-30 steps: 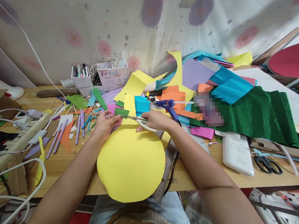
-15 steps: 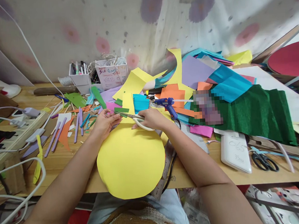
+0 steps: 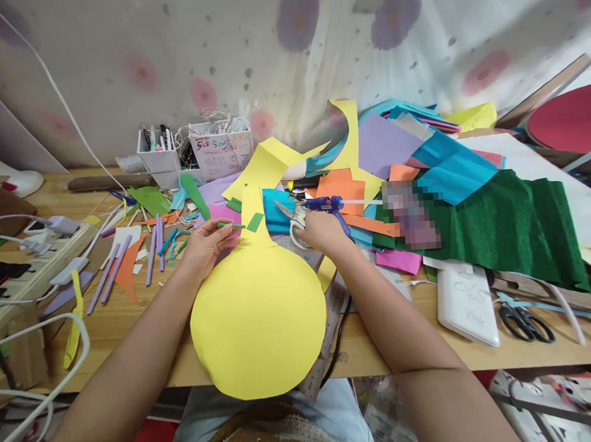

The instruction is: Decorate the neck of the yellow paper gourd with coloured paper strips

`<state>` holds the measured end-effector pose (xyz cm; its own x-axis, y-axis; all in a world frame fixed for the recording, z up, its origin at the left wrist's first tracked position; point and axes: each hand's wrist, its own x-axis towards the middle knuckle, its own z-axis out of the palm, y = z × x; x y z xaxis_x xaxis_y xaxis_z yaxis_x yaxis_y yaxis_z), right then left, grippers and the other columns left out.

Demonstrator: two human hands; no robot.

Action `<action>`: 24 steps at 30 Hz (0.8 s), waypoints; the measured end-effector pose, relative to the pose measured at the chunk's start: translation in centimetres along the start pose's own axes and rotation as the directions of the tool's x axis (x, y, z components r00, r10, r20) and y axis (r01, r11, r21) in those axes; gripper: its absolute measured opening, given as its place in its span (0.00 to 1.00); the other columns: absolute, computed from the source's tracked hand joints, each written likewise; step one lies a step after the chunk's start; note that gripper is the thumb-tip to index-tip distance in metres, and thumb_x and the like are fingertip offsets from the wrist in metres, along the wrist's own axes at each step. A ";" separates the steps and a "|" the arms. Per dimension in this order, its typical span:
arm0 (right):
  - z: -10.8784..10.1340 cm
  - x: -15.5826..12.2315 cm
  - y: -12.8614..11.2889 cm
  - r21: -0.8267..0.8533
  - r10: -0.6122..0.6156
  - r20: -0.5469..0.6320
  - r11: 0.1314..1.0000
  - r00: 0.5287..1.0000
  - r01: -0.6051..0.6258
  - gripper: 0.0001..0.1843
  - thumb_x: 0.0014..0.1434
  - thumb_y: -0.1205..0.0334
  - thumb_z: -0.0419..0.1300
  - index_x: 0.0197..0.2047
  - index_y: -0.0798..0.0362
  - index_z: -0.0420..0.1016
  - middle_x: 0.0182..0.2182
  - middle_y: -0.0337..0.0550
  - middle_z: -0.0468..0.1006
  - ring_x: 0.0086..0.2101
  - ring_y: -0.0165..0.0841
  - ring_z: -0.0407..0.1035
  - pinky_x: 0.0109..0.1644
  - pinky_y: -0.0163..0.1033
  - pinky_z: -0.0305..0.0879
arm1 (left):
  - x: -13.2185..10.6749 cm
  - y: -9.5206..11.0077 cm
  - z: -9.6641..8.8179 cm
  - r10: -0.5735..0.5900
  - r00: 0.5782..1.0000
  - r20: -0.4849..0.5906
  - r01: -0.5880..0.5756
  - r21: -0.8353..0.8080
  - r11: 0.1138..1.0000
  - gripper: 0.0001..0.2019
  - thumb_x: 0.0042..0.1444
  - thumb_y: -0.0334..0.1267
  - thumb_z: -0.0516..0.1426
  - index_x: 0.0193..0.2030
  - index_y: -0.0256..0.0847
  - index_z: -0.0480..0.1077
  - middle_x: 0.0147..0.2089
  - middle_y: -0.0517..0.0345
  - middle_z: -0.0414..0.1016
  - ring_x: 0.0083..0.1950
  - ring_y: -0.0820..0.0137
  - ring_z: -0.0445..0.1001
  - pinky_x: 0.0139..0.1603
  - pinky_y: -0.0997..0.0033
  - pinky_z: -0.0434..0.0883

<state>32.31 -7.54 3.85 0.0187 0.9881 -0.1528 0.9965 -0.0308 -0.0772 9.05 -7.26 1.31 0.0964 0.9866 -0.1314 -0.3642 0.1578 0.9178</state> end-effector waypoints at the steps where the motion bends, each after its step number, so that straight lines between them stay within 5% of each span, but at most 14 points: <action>1: 0.3 0.0 -0.2 -0.013 0.000 0.020 1.000 1.000 0.000 0.20 0.55 0.49 0.52 0.33 0.58 0.72 0.33 0.60 0.75 0.34 0.44 0.70 0.32 0.40 0.55 | 0.0 0.0 0.0 -0.006 1.000 0.000 0.006 -0.005 1.000 0.13 0.35 0.34 0.67 0.31 0.38 0.72 0.28 0.60 0.76 0.29 0.75 0.75 0.30 0.77 0.73; 7: 0.8 -0.6 -0.8 -0.021 -0.021 -0.018 1.000 1.000 0.020 0.22 0.54 0.54 0.57 0.47 0.62 0.66 0.40 0.63 0.74 0.39 0.44 0.69 0.35 0.39 0.57 | 0.0 0.2 0.1 0.027 0.999 -0.030 -0.028 -0.032 0.999 0.15 0.36 0.29 0.65 0.34 0.37 0.69 0.27 0.62 0.73 0.29 0.75 0.75 0.30 0.77 0.73; 10: -0.9 -1.5 0.2 0.043 -0.062 -0.061 0.997 0.996 0.065 0.14 0.55 0.57 0.54 0.42 0.56 0.66 0.38 0.55 0.76 0.36 0.40 0.69 0.32 0.37 0.55 | 0.1 0.5 0.2 0.020 0.996 -0.088 -0.024 -0.052 0.998 0.18 0.37 0.26 0.64 0.36 0.37 0.66 0.27 0.63 0.72 0.28 0.75 0.75 0.28 0.77 0.73; 15: -2.9 -2.9 4.6 0.067 0.052 0.218 0.995 0.975 -0.068 0.18 0.53 0.46 0.53 0.26 0.53 0.68 0.27 0.45 0.75 0.28 0.34 0.67 0.28 0.36 0.53 | 0.2 0.6 0.1 0.021 0.993 -0.116 -0.031 -0.086 0.996 0.19 0.39 0.25 0.63 0.39 0.37 0.64 0.27 0.64 0.71 0.30 0.74 0.76 0.30 0.75 0.74; 18: -1.2 -1.9 6.8 0.089 0.247 -0.064 0.966 0.967 -0.241 0.20 0.47 0.44 0.58 0.31 0.54 0.70 0.30 0.47 0.75 0.33 0.38 0.68 0.31 0.38 0.57 | 0.1 0.4 0.2 0.042 0.994 -0.101 -0.048 -0.061 0.997 0.19 0.39 0.25 0.62 0.40 0.37 0.64 0.28 0.64 0.70 0.29 0.74 0.75 0.30 0.74 0.74; 20: 0.6 -0.6 7.3 0.216 0.196 -0.253 0.966 0.947 -0.142 0.23 0.43 0.44 0.61 0.34 0.55 0.72 0.33 0.50 0.75 0.37 0.41 0.68 0.35 0.39 0.59 | 0.0 0.3 0.4 0.071 0.992 -0.103 -0.072 -0.001 0.997 0.21 0.38 0.26 0.62 0.42 0.38 0.64 0.28 0.65 0.70 0.28 0.75 0.74 0.29 0.73 0.74; 24: 3.3 1.7 6.8 0.528 0.270 -0.348 0.848 0.898 -0.050 0.22 0.42 0.45 0.61 0.32 0.57 0.74 0.30 0.50 0.75 0.34 0.41 0.69 0.36 0.41 0.62 | -0.1 0.1 0.4 0.108 0.990 -0.093 -0.100 0.085 0.991 0.24 0.36 0.27 0.63 0.44 0.38 0.63 0.30 0.64 0.71 0.27 0.76 0.73 0.29 0.73 0.73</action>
<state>38.86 -6.54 -0.23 0.3139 0.9313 0.1848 0.8011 -0.1553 -0.5780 9.34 -7.41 1.58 -0.0299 0.9974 -0.0660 -0.2924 0.0544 0.9547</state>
